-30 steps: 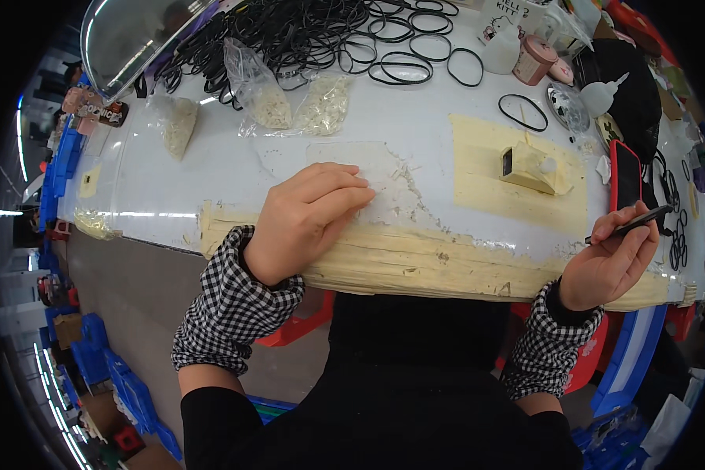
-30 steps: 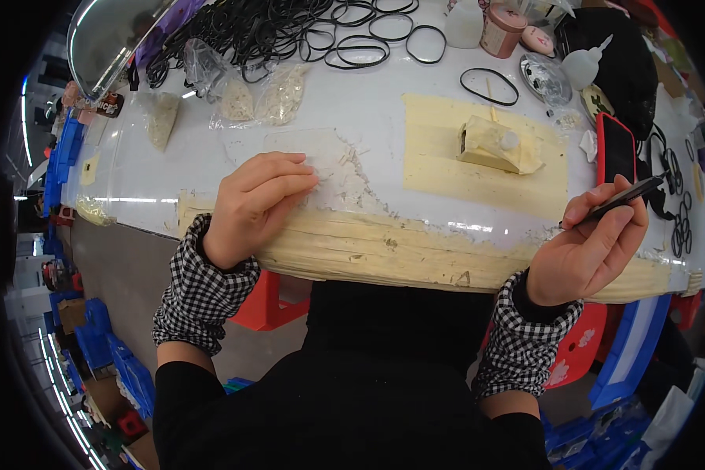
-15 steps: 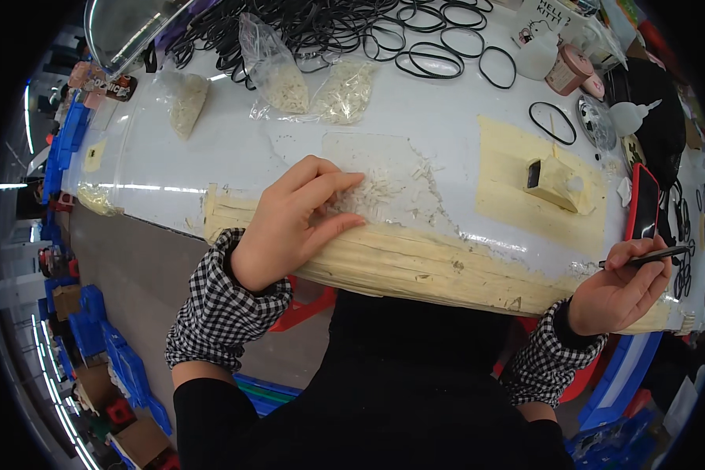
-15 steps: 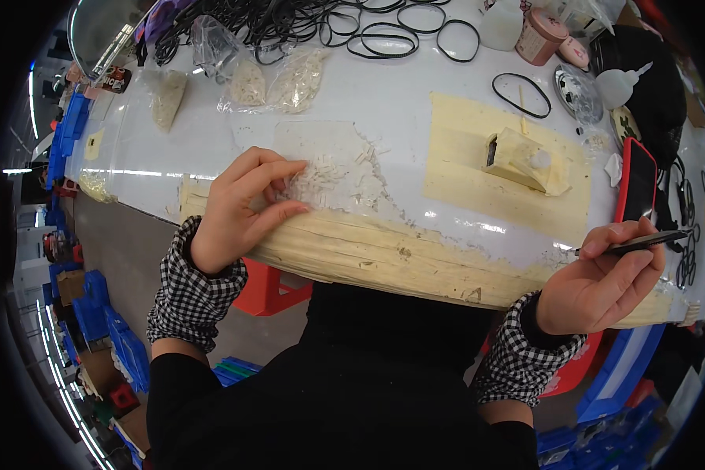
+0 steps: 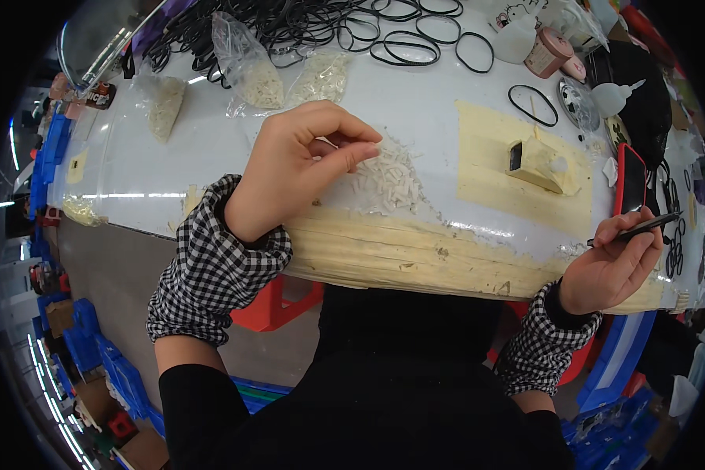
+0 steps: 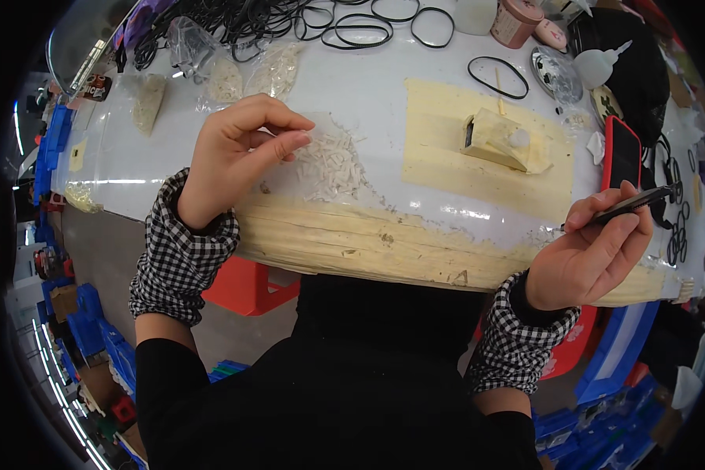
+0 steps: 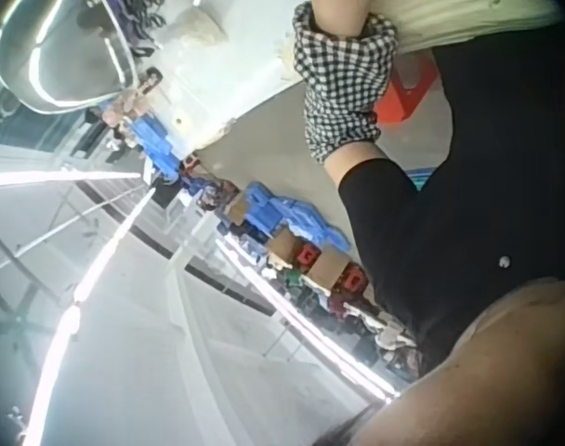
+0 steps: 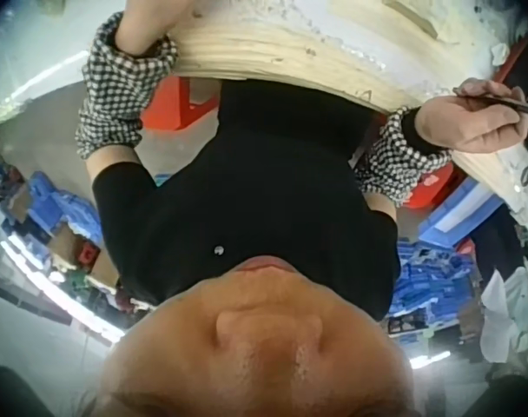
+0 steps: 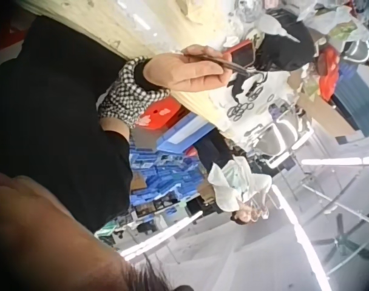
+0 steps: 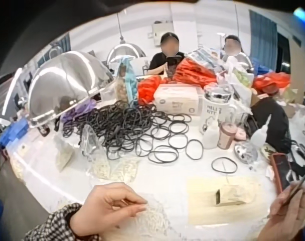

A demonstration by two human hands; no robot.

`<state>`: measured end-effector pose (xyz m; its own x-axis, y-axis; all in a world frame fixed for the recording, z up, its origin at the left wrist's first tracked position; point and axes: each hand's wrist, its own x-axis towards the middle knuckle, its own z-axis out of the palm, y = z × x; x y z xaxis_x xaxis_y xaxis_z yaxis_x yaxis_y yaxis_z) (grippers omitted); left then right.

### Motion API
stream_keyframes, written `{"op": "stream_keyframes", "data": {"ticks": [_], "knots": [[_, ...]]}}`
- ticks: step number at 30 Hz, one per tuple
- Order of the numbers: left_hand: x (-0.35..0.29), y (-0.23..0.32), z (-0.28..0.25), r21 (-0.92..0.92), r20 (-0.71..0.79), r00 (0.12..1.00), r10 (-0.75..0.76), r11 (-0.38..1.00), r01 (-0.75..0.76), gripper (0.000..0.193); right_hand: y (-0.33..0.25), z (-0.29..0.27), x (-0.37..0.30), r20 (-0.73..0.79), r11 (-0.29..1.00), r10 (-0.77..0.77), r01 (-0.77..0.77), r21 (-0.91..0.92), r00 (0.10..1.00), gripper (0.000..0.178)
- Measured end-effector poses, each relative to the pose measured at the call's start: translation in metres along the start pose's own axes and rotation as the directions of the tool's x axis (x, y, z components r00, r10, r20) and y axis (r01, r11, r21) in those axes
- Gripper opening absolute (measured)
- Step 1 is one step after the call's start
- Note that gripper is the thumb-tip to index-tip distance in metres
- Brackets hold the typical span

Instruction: Manually assemble small plastic components and secure them with rubber bands on a factory workbench.

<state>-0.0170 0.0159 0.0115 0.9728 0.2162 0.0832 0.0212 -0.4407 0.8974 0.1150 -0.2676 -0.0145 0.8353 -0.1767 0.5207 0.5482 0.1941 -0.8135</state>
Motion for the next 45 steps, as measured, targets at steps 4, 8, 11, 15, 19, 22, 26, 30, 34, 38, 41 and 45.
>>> {"op": "stream_keyframes", "data": {"ticks": [4,8,11,15,19,22,26,30,34,38,41,45], "knots": [[0.000,0.002,-0.010,0.002,0.021,0.998,-0.055,0.998,0.055,0.012,-0.001,0.005,-0.001,-0.046,1.000,0.000,-0.001,-0.019,0.999,0.023],[-0.006,-0.001,-0.012,0.030,0.051,0.990,-0.128,0.992,0.126,0.012,0.002,-0.005,0.001,0.033,1.000,0.005,-0.005,-0.003,0.999,0.023],[-0.009,-0.001,-0.013,0.022,0.060,0.986,-0.158,0.987,0.157,0.012,0.001,-0.002,0.000,0.014,1.000,-0.002,0.003,-0.009,1.000,0.023],[-0.015,-0.003,-0.019,-0.027,0.016,0.991,-0.133,0.991,0.134,0.015,0.000,0.004,0.000,-0.035,0.999,-0.006,0.005,-0.033,0.999,0.024],[-0.025,0.000,-0.031,0.265,-0.028,0.998,-0.053,0.963,0.058,0.017,-0.001,0.001,0.000,0.007,1.000,0.006,-0.006,-0.022,1.000,0.024],[-0.034,-0.007,-0.033,0.397,-0.040,0.999,-0.007,0.917,0.023,0.018,-0.001,0.002,-0.001,0.012,1.000,0.007,-0.007,-0.024,1.000,0.025],[-0.038,-0.012,-0.031,0.349,0.013,0.997,-0.073,0.935,0.064,0.017,-0.001,0.003,-0.002,0.011,0.999,0.020,-0.019,-0.025,1.000,0.024],[-0.032,-0.008,-0.026,0.387,0.061,0.989,-0.133,0.917,0.099,0.011,0.001,0.003,-0.001,-0.004,1.000,0.006,-0.006,-0.020,1.000,0.023],[-0.031,-0.007,-0.018,0.436,0.054,0.999,-0.001,0.900,-0.023,0.008,0.002,0.000,0.000,0.062,1.000,-0.008,0.010,-0.023,0.998,0.025],[-0.034,0.000,-0.009,0.416,0.002,0.996,0.090,0.906,-0.083,0.006,0.001,0.001,0.002,0.008,0.999,0.032,-0.032,0.000,0.999,0.026],[-0.043,-0.005,-0.012,0.363,0.024,0.999,0.030,0.931,-0.037,0.007,0.002,-0.011,0.006,-0.007,0.999,-0.034,0.034,-0.015,0.999,0.027],[-0.043,-0.006,-0.008,0.247,0.141,0.987,-0.078,0.968,0.042,0.012,0.004,-0.021,0.009,-0.019,0.996,-0.086,0.085,-0.029,0.996,0.025]]}}
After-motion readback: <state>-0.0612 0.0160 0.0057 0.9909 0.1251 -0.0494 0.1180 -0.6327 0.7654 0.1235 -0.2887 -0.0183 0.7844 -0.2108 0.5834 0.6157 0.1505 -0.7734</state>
